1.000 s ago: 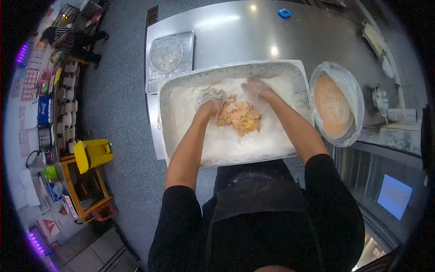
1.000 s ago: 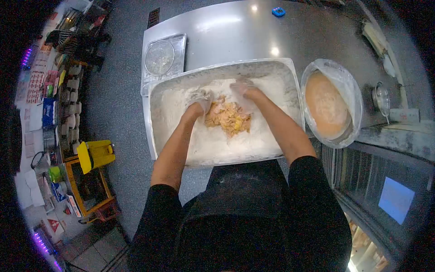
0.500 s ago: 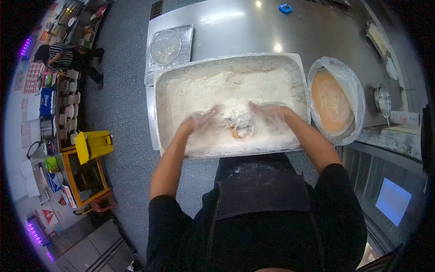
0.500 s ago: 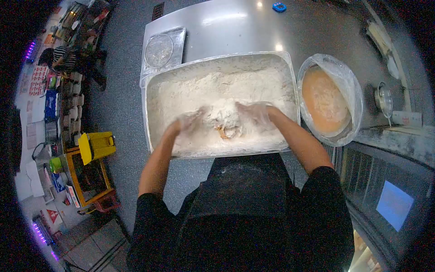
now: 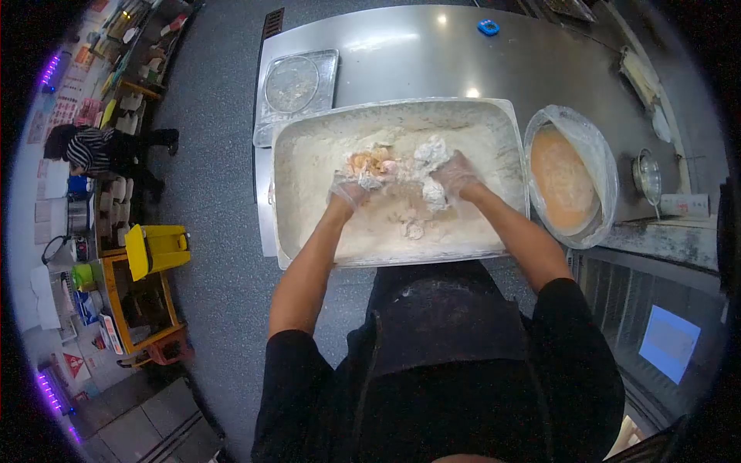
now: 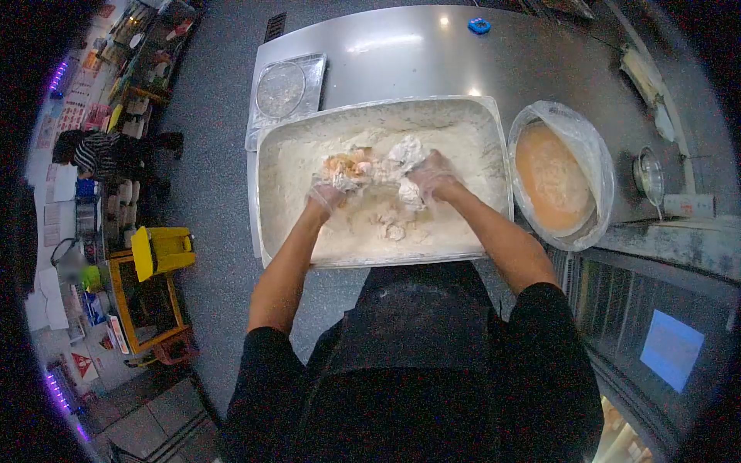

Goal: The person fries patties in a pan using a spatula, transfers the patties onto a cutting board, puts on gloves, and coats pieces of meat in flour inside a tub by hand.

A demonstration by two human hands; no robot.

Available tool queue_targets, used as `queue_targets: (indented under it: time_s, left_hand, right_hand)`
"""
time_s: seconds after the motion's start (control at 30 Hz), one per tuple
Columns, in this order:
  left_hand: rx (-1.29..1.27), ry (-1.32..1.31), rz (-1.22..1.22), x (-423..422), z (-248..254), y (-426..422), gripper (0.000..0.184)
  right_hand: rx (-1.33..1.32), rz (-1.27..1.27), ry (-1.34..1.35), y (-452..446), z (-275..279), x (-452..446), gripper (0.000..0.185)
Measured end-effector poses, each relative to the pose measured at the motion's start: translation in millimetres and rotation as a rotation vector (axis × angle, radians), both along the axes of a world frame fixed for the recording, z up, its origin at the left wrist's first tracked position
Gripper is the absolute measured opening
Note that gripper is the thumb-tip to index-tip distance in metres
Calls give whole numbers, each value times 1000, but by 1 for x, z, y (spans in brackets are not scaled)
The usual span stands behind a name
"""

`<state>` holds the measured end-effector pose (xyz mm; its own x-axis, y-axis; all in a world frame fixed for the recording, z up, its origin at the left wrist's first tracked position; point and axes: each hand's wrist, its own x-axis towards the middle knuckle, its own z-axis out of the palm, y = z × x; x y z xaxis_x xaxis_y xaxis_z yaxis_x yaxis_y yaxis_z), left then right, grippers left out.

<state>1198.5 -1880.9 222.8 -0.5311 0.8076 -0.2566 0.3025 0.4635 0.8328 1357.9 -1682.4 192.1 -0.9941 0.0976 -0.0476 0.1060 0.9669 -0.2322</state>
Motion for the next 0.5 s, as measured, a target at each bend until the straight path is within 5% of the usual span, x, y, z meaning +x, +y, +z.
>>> queue_targets:
  time_s: [0.07,0.17,0.23,0.33,0.47,0.5]
  left_hand:
    - [-85,81,-33,0,20,5,37]
    - [-259,243,-103,2,55,11,43]
    - [-364,399,-359,10,77,7,52]
    - [-27,567,-428,-6,47,-15,57]
    - [-102,531,-500,-53,4,9,53]
    - [-310,428,-492,-57,-19,25,49]
  right_hand:
    - [113,-9,210,1,7,2,29]
    - [-314,-236,-295,-10,67,-5,46]
    - [-196,-116,-186,-37,125,7,50]
    - [-535,-212,-214,-21,116,9,55]
    - [-577,-398,-392,22,88,-21,52]
    - [-578,-428,-405,24,68,-31,53]
